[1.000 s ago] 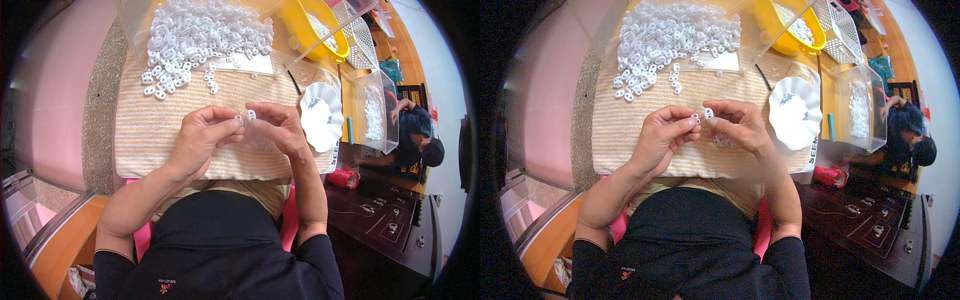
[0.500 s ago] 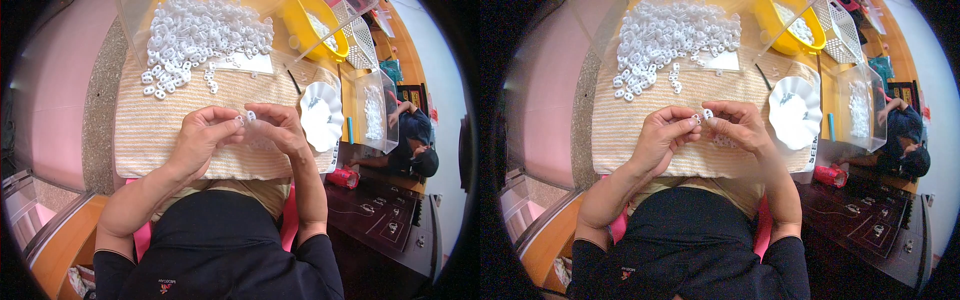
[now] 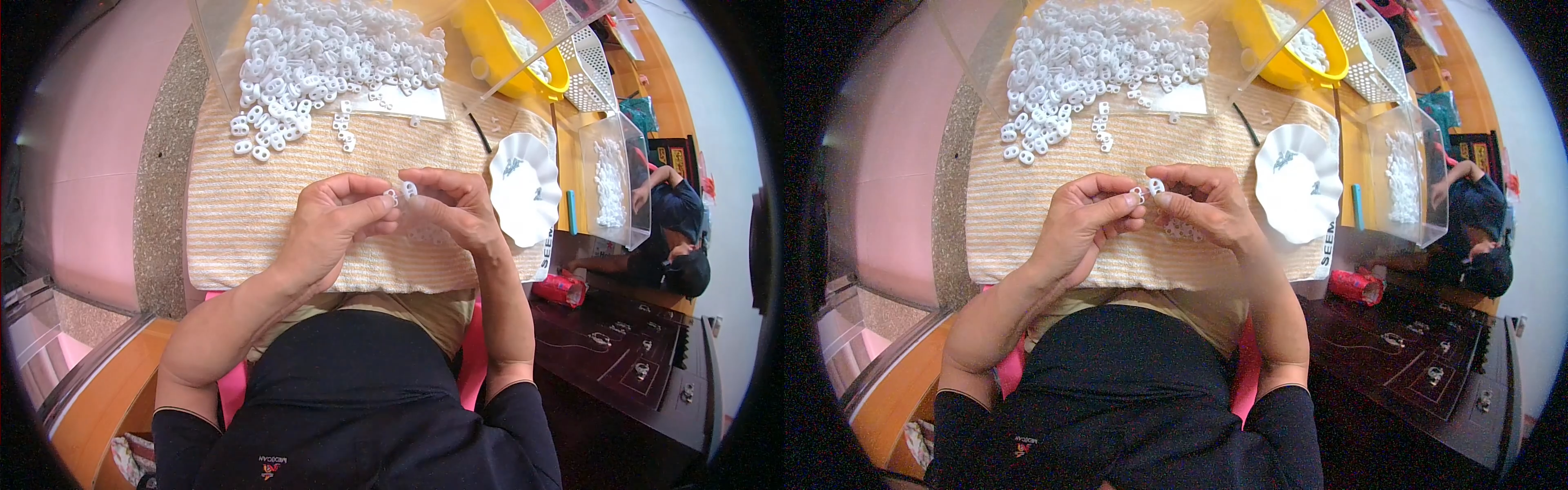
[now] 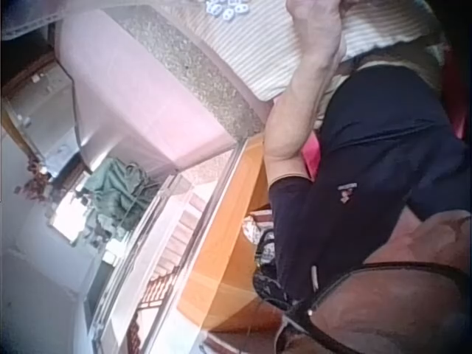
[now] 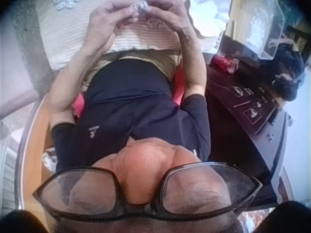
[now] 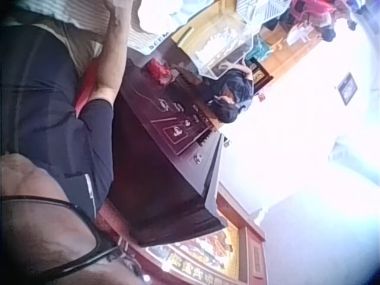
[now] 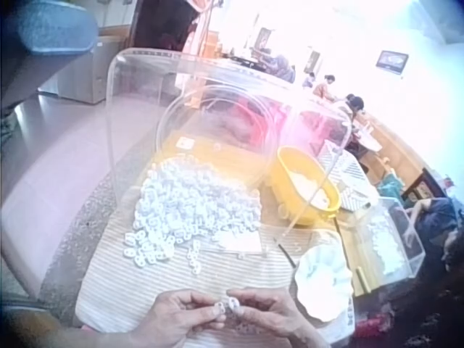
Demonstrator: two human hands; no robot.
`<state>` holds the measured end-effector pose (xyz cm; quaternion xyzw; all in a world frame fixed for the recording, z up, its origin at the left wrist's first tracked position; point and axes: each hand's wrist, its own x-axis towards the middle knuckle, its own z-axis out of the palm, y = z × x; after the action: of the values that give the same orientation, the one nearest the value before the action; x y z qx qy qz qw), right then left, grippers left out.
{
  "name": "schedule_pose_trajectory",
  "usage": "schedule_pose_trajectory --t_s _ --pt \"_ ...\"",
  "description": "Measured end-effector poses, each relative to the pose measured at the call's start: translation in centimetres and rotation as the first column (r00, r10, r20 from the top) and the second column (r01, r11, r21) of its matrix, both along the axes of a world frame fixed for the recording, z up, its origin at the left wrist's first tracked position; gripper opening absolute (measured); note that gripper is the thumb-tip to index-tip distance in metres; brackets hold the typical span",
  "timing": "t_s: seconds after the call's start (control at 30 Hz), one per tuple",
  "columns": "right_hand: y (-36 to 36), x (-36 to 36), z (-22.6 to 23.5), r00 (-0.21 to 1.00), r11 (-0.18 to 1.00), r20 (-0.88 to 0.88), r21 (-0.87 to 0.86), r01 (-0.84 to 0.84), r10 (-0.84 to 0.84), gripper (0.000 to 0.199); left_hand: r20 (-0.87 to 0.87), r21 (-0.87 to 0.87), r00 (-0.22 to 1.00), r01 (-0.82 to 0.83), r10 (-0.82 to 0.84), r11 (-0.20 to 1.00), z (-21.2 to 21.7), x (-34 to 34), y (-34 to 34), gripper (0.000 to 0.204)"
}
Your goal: The person sorts small white plastic components by hand, transferring them from a plastic bin into a smaller white dish.
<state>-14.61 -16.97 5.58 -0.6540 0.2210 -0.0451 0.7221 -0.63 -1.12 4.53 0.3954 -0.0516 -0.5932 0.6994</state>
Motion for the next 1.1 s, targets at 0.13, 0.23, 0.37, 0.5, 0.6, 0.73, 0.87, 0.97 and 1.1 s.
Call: schedule_pose_trajectory --t_s 0.13,0.23,0.37,0.5,0.6,0.73,0.87,0.97,1.1 --pt "0.0 0.0 -0.1 1.0 1.0 0.005 -0.003 0.004 -0.004 0.034 -0.005 0.0 1.0 -0.003 0.003 1.0 -0.1 0.0 0.0 0.014" --pt "0.0 0.0 -0.1 1.0 1.0 0.008 -0.005 0.005 -0.005 0.034 -0.005 0.007 1.0 -0.006 0.006 1.0 -0.2 0.0 0.0 0.014" --pt "0.1 0.1 0.1 1.0 1.0 -0.012 -0.017 0.01 -0.01 0.033 0.003 0.012 1.0 -0.004 0.004 1.0 0.0 0.0 0.0 0.014" --pt "0.3 0.1 0.0 0.999 1.0 -0.036 0.005 0.017 -0.017 0.032 0.011 0.023 1.0 -0.001 0.001 1.0 0.1 0.0 0.0 0.014" --pt "0.4 0.2 0.3 0.999 1.0 -0.051 -0.005 0.012 -0.012 0.032 0.012 0.023 1.0 0.003 -0.003 1.0 0.0 0.0 0.0 0.013" --pt "0.6 0.4 0.2 0.999 1.0 -0.044 0.001 0.003 -0.003 0.032 0.012 0.014 1.0 0.007 -0.007 1.0 -0.2 -0.1 0.0 0.013" --pt "0.8 0.4 0.2 1.0 1.0 0.007 0.014 -0.005 0.005 0.034 0.015 0.013 1.0 0.014 -0.014 1.0 -0.3 -0.1 -0.1 0.012" --pt "1.0 0.5 0.3 1.0 1.0 0.003 0.028 0.004 -0.004 0.033 -0.007 0.012 1.0 0.012 -0.012 1.0 -0.4 -0.1 0.0 0.012" --pt "1.1 0.5 0.4 1.0 0.998 -0.004 0.055 0.016 -0.016 0.033 -0.038 0.006 0.999 0.014 -0.014 1.0 -0.3 -0.1 -0.1 0.013"
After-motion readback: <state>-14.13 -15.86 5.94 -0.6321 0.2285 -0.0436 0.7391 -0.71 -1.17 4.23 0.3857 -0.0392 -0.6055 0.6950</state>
